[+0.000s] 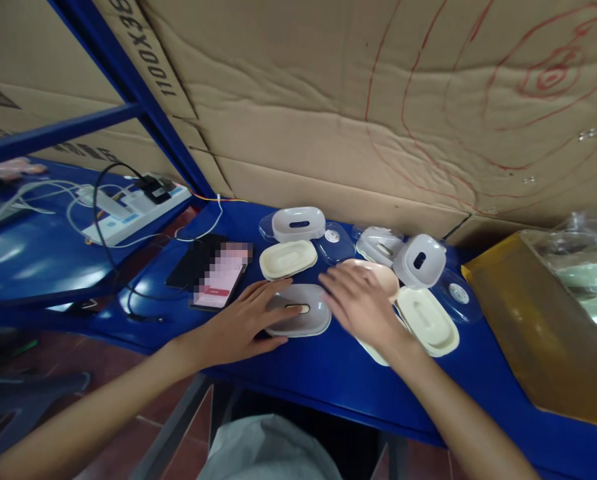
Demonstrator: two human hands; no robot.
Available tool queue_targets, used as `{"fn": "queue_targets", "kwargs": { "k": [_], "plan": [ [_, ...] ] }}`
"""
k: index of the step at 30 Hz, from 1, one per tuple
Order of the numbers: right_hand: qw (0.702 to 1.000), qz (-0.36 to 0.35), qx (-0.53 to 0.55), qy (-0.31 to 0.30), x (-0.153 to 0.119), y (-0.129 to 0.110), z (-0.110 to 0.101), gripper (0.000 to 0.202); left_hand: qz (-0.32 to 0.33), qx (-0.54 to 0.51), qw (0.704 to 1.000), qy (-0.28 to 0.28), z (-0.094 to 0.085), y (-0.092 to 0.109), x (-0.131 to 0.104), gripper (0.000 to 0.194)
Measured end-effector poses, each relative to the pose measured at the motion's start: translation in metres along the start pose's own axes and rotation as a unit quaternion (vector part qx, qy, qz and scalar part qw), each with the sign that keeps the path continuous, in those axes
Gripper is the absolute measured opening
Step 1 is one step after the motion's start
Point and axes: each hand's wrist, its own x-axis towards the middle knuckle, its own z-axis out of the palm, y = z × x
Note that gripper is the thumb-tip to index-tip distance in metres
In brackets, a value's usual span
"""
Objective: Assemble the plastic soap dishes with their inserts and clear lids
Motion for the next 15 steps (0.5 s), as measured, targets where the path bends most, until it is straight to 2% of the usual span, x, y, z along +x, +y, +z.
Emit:
{"fn": "queue_targets", "kwargs": {
  "k": [2, 4, 7, 11, 15],
  "plan": [
    [0.994, 0.095, -0.043, -0.018, 0.031, 0.016, 0.001, 0.041, 0.016, 0.0, 1.0, -0.019, -0.003, -0.002, 0.011, 0.059],
    [0.979, 0.18, -0.066, -0.065, 0.063, 0.028, 0.008, 0.057, 0.041, 0.003, 0.998, -0.036, -0.003, -0.004, 0.025, 0.057],
    [0.957, 0.255, -0.05, -0.131, 0.098, 0.032, 0.026, 0.079, 0.083, 0.005, 0.995, -0.052, -0.002, -0.01, 0.042, 0.058],
    [0.947, 0.284, -0.023, -0.147, 0.11, 0.035, 0.041, 0.073, 0.113, 0.008, 0.991, -0.073, -0.003, -0.019, 0.048, 0.061],
    [0.949, 0.277, 0.048, -0.14, 0.1, 0.05, 0.022, 0.06, 0.111, -0.044, 0.992, -0.048, 0.001, -0.026, 0.038, 0.059]
  ]
}}
